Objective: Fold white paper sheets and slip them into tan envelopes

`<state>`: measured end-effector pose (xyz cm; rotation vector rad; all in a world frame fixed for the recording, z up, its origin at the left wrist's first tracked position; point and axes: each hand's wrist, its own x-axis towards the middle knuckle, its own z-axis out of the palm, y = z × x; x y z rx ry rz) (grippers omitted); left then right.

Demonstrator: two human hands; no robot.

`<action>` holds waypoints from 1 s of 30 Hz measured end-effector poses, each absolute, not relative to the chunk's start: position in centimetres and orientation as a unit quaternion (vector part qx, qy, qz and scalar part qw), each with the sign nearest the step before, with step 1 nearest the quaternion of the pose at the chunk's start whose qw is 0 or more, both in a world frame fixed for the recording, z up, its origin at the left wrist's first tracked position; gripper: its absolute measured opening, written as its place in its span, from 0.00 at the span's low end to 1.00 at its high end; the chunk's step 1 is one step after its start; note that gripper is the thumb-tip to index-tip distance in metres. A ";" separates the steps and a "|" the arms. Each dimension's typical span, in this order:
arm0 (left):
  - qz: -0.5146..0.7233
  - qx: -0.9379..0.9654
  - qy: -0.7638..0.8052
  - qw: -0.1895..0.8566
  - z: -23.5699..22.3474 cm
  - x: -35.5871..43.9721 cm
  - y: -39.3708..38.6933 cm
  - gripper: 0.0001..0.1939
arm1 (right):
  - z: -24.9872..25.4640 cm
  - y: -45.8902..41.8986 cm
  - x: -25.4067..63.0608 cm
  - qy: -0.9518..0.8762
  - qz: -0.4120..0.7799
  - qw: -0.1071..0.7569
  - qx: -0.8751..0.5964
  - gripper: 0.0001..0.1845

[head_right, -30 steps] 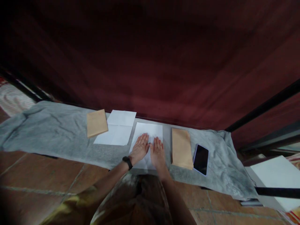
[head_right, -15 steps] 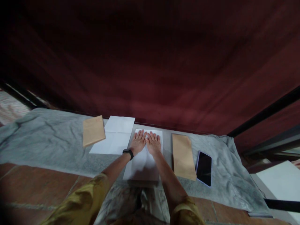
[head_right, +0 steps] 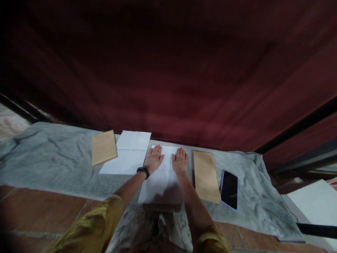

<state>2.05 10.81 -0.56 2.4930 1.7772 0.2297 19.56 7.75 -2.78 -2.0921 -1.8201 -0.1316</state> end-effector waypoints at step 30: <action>0.116 0.900 0.419 0.018 0.3 -2.3 -6.8 0.34 | -2.0 -6.8 16.9 -0.719 -0.044 0.165 -0.674 0.29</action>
